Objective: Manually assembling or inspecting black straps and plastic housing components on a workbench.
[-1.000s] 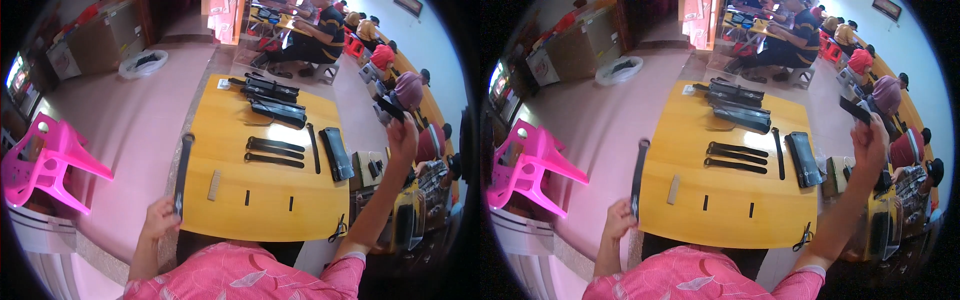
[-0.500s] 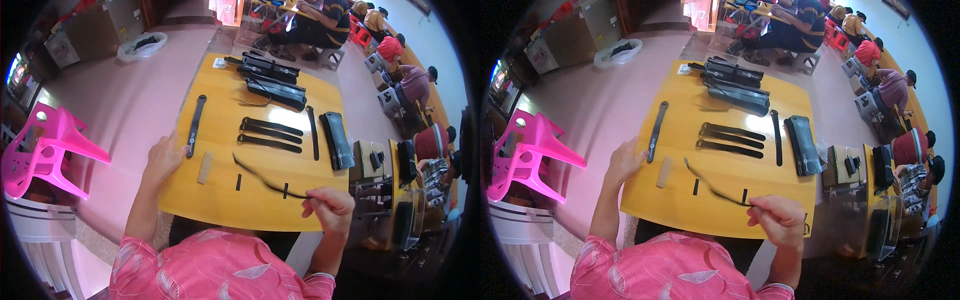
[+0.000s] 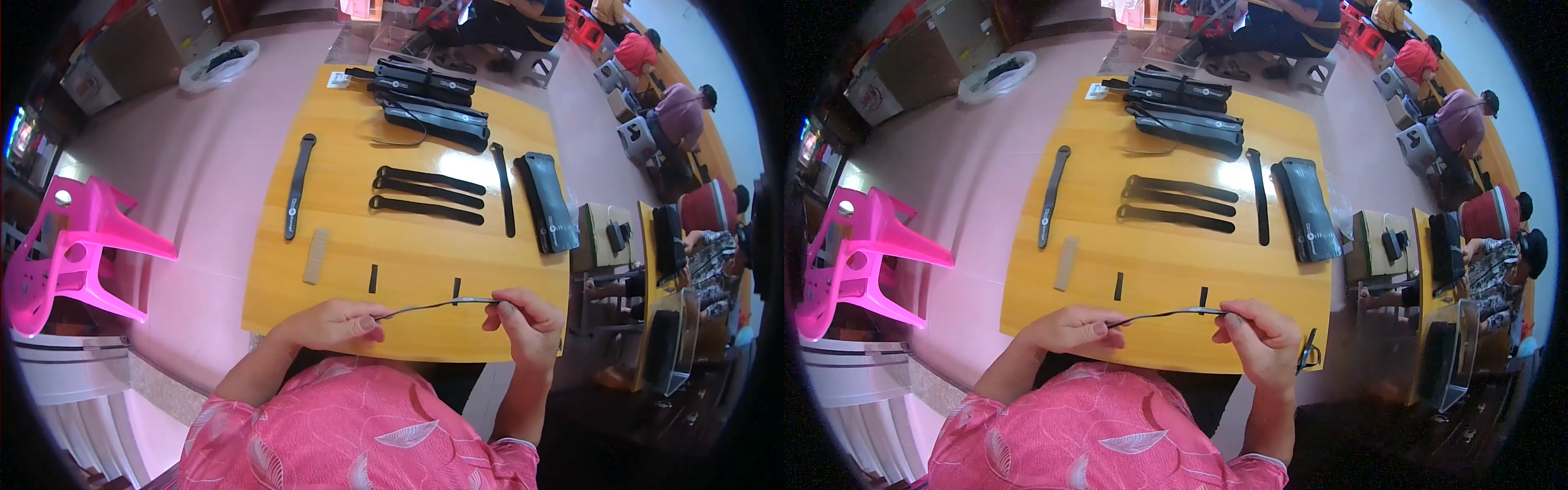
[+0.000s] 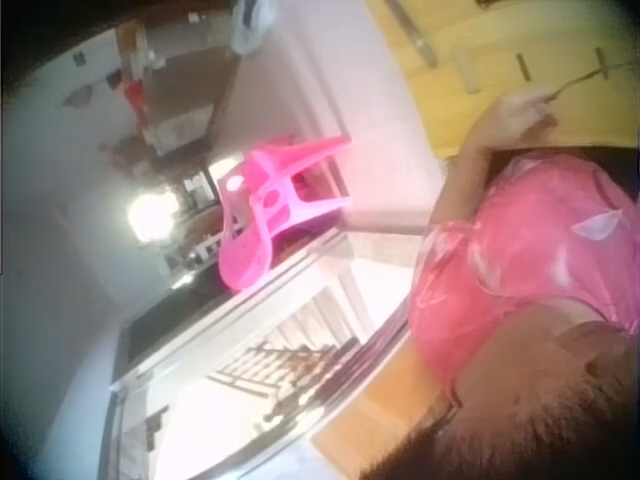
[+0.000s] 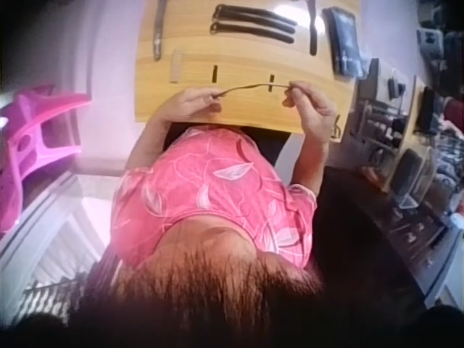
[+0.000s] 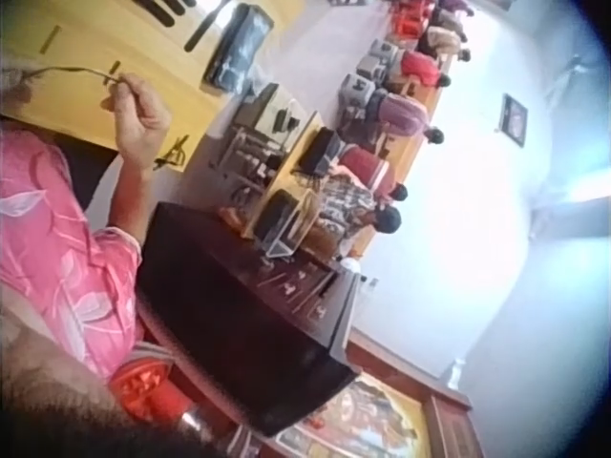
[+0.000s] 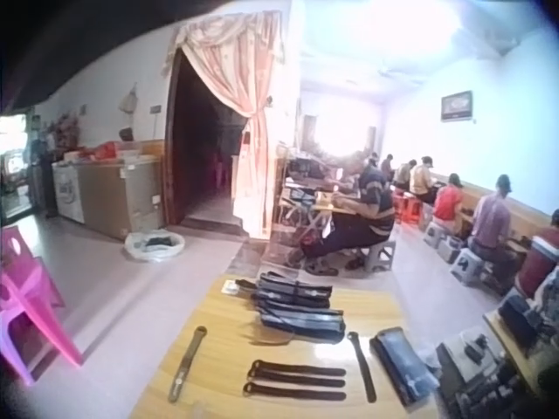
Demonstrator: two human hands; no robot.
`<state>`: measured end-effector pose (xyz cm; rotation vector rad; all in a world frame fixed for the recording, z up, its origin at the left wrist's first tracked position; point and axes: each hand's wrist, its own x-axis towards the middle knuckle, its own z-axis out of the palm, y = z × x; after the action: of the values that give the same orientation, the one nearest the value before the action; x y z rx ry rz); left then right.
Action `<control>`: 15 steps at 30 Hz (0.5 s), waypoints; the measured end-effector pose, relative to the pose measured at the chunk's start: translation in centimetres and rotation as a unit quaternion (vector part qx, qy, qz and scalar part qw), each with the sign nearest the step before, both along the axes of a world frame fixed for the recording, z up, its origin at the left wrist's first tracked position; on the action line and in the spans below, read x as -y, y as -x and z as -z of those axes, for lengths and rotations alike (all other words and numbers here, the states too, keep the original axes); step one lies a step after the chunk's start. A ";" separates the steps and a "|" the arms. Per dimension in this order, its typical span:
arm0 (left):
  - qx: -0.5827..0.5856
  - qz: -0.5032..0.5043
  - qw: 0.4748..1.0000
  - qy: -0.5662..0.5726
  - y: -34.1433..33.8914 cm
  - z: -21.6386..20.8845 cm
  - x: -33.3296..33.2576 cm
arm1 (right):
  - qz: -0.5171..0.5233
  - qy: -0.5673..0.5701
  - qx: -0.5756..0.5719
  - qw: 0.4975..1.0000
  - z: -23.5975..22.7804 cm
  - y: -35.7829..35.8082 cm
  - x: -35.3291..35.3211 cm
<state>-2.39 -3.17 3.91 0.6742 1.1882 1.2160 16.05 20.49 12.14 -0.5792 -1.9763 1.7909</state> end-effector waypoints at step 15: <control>-0.159 -0.275 0.947 0.045 2.9 2.8 -4.4 | 0.092 -0.030 0.139 0.985 7.6 1.1 -3.5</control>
<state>-5.31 1.28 1.08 0.4922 1.7717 1.5358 14.94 24.00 4.57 -1.0045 -2.0683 1.6026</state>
